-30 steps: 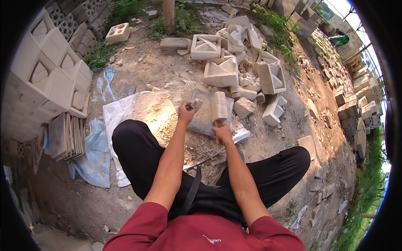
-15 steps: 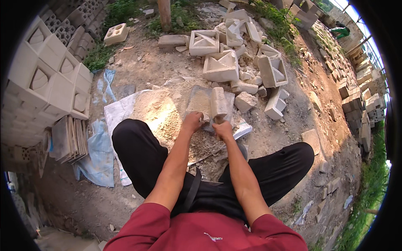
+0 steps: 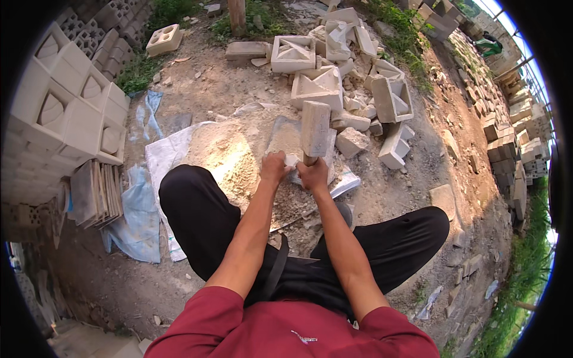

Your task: The person shapes a block by hitting it with another block and scraping its surface, occasionally picking up and turning small fragments.

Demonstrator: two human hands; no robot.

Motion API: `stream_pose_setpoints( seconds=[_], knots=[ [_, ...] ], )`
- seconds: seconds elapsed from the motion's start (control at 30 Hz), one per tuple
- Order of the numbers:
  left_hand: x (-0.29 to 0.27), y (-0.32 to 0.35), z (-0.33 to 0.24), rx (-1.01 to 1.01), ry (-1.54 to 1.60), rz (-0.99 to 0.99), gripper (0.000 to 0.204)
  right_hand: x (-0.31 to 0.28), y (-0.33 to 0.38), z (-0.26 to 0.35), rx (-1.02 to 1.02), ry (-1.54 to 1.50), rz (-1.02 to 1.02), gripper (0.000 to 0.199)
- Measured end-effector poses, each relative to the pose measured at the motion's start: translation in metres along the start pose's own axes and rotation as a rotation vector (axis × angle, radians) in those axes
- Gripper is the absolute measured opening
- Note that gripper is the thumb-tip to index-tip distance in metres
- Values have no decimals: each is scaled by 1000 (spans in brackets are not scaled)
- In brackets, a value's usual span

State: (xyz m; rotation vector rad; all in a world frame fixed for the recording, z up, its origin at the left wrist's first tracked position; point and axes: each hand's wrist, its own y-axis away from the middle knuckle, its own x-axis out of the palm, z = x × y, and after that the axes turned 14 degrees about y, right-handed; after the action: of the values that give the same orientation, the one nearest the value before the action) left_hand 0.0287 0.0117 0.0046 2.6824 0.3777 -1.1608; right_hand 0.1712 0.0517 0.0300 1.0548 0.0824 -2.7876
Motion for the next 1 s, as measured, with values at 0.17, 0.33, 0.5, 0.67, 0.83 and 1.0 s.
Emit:
stream_pose_setpoints(
  seconds=[0.17,0.33,0.5,0.67,0.83,1.0],
  knots=[
    [8,-12,-4,135,-67,18,37,12,-8,-53,12,44,59,29],
    [11,-1,25,106,-58,-29,37,-19,-13,27,280,-156,226,41],
    [15,-17,-3,191,-18,16,33,-2,-10,-46,1,21,9,30],
    [13,-15,25,154,-69,33,27,-6,-1,-22,113,134,177,46],
    [17,-10,8,173,-13,1,24,-10,-7,-12,116,-2,98,42],
    [14,-15,14,149,-30,11,22,-5,14,-18,79,233,165,40]
  ],
)
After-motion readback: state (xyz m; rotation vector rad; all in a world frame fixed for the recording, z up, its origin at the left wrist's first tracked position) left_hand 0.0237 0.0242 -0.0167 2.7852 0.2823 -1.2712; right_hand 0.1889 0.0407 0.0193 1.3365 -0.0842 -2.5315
